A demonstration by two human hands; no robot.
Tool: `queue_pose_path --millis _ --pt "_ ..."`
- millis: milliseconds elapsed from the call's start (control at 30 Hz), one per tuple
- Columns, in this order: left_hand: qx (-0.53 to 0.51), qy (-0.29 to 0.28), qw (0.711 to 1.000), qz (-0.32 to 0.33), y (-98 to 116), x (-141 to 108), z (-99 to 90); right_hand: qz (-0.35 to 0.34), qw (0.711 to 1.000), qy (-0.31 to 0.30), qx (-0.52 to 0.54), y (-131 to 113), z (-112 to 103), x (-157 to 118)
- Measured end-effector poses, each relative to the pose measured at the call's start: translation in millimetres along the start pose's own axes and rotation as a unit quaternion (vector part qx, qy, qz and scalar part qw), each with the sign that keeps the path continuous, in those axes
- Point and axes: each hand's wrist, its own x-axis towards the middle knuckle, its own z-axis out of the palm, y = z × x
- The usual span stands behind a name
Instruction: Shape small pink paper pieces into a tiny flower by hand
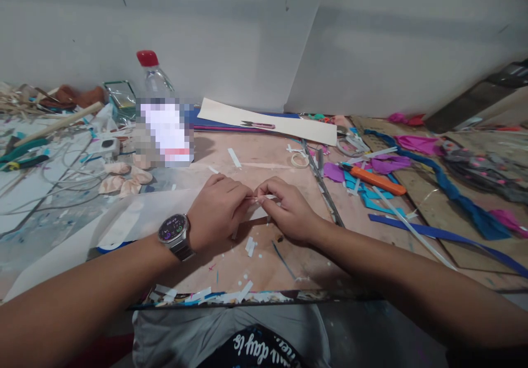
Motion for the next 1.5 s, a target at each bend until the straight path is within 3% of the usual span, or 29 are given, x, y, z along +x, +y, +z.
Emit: queue_pose_path --millis 267,400,600,800,1233,1500 --pt "-0.023 -0.032 0.999 -0.025 0.4 -0.3 1.2 -0.079 0.996 0.009 -0.027 4.1 -2.0 0.4" --pt "-0.05 -0.028 0.998 -0.023 1.7 -0.3 0.0 -0.06 0.998 0.008 -0.03 3.3 -2.2 0.3" --pt "-0.081 -0.029 0.993 -0.082 -0.5 1.3 -5.9 -0.035 0.999 0.003 -0.033 7.4 -2.8 1.5" --pt "-0.076 -0.043 0.989 -0.118 -1.9 3.6 -8.8 -0.043 0.998 0.001 -0.041 6.9 -4.7 1.3" --pt "-0.174 -0.103 0.963 -0.176 0.5 4.8 -13.3 -0.051 0.998 0.017 -0.026 5.6 -3.1 0.4" --pt "-0.167 -0.094 0.966 -0.175 -1.8 4.7 -12.6 -0.06 0.998 0.006 -0.017 7.5 -2.3 -0.1"
